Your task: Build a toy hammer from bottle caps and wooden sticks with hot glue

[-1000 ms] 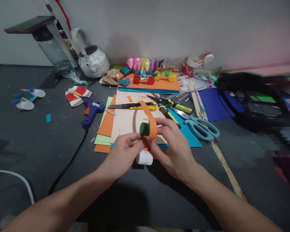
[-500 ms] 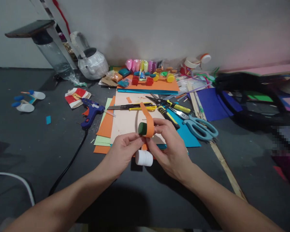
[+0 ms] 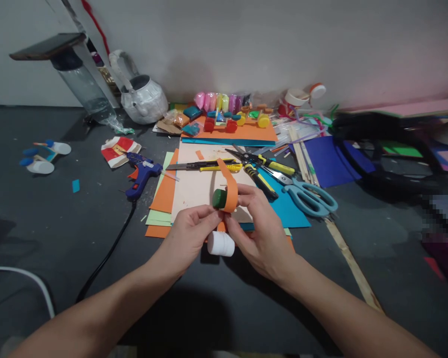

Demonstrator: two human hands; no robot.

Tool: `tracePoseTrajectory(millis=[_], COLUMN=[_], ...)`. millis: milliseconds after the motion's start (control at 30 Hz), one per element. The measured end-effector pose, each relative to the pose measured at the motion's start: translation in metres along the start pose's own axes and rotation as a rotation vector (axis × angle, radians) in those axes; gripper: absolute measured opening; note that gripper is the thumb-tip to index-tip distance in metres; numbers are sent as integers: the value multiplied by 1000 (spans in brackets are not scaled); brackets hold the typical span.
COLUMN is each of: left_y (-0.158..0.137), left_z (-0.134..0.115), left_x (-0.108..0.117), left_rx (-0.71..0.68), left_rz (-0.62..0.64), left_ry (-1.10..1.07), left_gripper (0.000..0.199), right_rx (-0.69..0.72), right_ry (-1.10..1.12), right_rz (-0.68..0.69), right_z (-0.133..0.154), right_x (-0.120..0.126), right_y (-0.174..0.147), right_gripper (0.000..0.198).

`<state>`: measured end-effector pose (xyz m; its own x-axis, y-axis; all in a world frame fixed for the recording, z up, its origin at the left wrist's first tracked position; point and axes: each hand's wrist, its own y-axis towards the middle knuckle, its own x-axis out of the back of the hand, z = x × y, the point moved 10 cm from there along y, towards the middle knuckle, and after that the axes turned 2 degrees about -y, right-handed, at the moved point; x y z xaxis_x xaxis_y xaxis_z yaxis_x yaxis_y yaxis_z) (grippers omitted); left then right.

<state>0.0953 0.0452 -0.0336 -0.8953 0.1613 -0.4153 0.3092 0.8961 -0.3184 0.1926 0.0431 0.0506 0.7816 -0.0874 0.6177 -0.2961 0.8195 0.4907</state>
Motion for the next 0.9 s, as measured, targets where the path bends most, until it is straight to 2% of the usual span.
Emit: tracePoseTrajectory(millis=[267,433,533,900], left_y=[0,-2,-2,0], left_z=[-13,-19,-17,-14], left_x=[0,3,1,1], left_rx=[-39,-69,-51,-24], left_rz=[-45,-103,-90,-54], left_ry=[87,175,136,72], left_gripper=[26,19,25,26], right_rx=[29,39,46,135], right_ry=[-31,-17,13,-51], right_rz=[25,-36,-78,-117], right_z=[7,11,13,19], right_x=[2,15,20,26], right_y=[1,6,8,3], right_gripper=[14,12,4,8])
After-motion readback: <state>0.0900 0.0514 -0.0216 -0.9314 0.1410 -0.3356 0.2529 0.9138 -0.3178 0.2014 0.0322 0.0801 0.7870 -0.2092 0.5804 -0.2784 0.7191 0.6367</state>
